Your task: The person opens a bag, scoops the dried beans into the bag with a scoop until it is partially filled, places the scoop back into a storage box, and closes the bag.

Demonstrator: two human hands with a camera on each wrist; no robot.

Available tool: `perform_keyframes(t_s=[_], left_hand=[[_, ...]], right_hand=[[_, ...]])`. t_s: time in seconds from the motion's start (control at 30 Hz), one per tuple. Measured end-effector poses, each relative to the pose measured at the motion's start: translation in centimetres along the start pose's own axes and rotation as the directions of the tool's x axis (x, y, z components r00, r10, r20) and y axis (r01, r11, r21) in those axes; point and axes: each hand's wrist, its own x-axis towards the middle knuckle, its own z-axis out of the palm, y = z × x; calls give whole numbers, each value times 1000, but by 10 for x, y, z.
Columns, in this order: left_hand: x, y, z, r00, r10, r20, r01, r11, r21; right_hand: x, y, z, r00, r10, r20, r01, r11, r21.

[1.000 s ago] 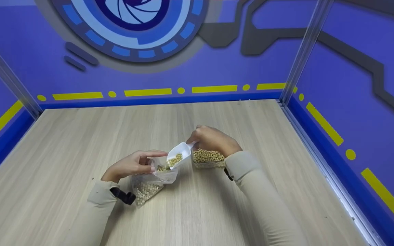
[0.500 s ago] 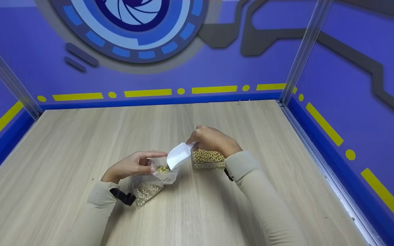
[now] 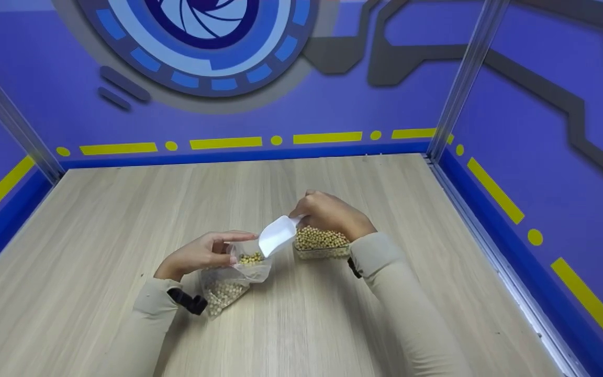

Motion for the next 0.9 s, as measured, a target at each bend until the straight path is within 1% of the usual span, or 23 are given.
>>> perform_keyframes(t_s=[0.27,0.4,0.53,0.63,0.8,0.9], left_hand=[[-1,2,0,1000,3,-4,-3,1000,12],[-3,6,-3,1000,8,8,-8,1000,-8],[-5,11,-5,1000,13,12,-12,999,-33],[-7,14,-7,1000,23,5,-23,999,-25],[-9,19,-9,998,61,1,-61,998,-15],[-10,21,-11,997,80,0,-80,997,-21]], right_hand=[[-8,7,-2,999,46,-25,-47,998,-29],[-14,13,-5,995,95,-44,-95,995,-10],[-22,20,-9,986,157,-62,-158,987,-10],[-28,25,-10,980,179,-83,-183,982,-39],[-38,34,-12,978,178,-112,-191,975,-114],[-43,38,-15,975,190,-115,-208,964,-164]])
